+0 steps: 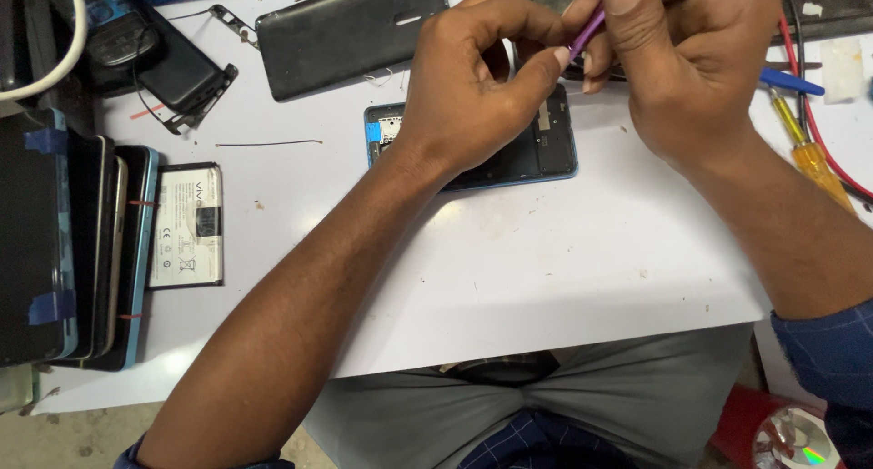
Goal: The person disassembles a smartphone on a repair bench. They use a purple pry tool to lift components, unscrew screws from the exposed motherboard with a screwdriver, and finally lift the motherboard out of the phone body and handle it in both hands.
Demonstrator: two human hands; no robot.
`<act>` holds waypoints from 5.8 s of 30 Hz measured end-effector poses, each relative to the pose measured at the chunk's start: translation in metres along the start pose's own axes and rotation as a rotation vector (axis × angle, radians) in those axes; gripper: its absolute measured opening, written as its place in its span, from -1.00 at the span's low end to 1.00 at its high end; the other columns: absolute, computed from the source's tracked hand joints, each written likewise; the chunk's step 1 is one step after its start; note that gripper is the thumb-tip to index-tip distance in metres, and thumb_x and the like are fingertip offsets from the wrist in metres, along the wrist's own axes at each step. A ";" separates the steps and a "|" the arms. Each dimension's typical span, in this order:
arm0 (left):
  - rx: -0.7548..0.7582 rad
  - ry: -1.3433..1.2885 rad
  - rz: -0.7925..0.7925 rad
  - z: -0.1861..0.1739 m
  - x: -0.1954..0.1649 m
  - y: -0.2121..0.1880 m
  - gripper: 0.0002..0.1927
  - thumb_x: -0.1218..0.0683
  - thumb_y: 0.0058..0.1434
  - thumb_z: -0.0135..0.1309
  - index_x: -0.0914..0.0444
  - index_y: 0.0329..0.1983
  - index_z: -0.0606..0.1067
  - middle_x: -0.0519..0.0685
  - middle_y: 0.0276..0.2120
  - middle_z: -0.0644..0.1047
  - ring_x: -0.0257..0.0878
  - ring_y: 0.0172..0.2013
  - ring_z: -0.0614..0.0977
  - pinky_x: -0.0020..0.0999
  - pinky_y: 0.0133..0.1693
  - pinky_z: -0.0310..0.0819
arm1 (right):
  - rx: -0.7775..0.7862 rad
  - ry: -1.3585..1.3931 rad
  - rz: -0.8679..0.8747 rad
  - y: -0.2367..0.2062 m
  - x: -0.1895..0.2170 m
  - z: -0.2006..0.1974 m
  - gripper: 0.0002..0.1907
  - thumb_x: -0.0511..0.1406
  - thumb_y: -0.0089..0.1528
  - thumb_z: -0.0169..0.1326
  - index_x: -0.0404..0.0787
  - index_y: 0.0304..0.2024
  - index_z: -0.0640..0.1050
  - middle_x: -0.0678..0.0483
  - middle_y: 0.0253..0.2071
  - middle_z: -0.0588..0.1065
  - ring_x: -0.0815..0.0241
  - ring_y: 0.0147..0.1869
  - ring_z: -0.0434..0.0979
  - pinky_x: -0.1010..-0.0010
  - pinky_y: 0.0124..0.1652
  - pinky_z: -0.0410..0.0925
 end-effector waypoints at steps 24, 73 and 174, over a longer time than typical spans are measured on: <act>0.027 -0.126 0.036 0.004 0.004 -0.003 -0.93 0.19 0.38 0.22 0.31 -0.15 0.63 -0.09 -0.23 0.55 -0.39 -0.32 0.54 -0.44 -0.29 0.48 | -0.036 -0.033 0.195 0.004 0.010 0.009 -0.67 -0.16 0.58 -0.01 -0.33 -0.03 0.53 0.16 -0.41 0.46 0.48 -0.50 0.35 0.69 -0.49 0.22; 0.009 0.010 0.016 -0.009 -0.003 0.004 -0.90 0.25 0.09 0.35 0.30 -0.37 0.62 -0.07 -0.44 0.64 -0.36 -0.43 0.61 -0.41 -0.40 0.49 | 0.025 -0.222 -0.037 0.008 0.003 0.008 -0.76 -0.30 0.55 0.09 -0.32 -0.18 0.55 0.03 -0.35 0.53 0.31 -0.36 0.56 0.58 -0.37 0.40; -0.024 0.112 0.037 0.004 -0.004 -0.001 -0.89 0.17 0.23 0.32 0.18 -0.28 0.57 -0.20 -0.40 0.54 -0.42 -0.39 0.50 -0.44 -0.39 0.35 | -0.079 -0.027 0.103 -0.006 -0.012 0.000 -0.67 -0.28 0.64 0.03 -0.34 -0.22 0.48 0.07 -0.48 0.43 0.33 -0.50 0.45 0.59 -0.49 0.30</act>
Point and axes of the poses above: each hand's wrist, its own y-axis towards the middle knuckle, its own z-axis out of the palm, x = y × z, the point moved 3 cm from there along y, towards the middle knuckle
